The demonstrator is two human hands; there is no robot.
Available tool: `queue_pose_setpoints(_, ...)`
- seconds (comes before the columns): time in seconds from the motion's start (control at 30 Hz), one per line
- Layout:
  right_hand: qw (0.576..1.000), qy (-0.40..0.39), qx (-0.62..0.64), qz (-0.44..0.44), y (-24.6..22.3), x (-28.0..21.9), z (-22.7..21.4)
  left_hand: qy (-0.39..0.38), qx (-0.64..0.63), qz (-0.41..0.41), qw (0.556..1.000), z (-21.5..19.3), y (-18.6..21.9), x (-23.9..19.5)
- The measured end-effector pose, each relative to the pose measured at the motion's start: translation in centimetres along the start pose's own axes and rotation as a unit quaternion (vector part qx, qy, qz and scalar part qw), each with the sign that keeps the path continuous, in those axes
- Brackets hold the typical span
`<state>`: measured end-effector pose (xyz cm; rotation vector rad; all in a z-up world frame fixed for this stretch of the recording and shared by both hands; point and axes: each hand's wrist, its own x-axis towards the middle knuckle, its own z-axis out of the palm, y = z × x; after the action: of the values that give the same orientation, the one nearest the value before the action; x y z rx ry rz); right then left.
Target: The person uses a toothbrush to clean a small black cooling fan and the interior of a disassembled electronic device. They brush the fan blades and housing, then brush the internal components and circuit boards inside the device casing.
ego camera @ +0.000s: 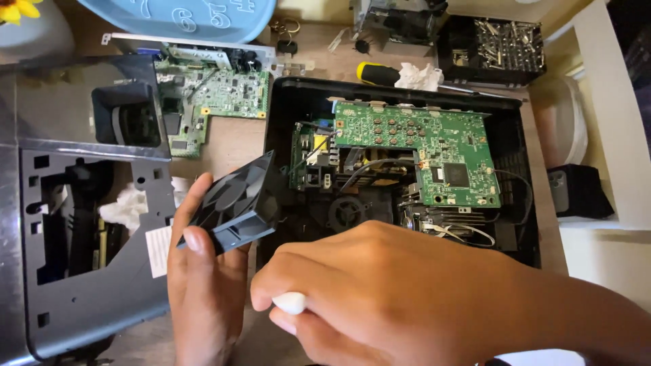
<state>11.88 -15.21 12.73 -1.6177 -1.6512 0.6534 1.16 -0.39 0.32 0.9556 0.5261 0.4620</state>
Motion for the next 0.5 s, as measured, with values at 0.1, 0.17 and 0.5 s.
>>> queue_pose_setpoints(0.1, 1.0, 0.02, 0.011, 0.01, -0.4, 0.2, -0.1, 0.035, -0.025, -0.032, 0.999, 0.4, 0.5, -0.2)
queue_pose_setpoints(0.17, 0.999, -0.005, 0.034, -0.008, 0.0, 0.1, 0.1, 0.032, -0.037, -0.027, 0.998, 0.4, 0.2, -0.1)
queue_pose_setpoints(0.5, 0.997, -0.038, 0.064, -0.032, -1.0, -0.4, -1.4, 0.055, -0.014, -0.034, 0.998, 1.0, 0.8, -0.2)
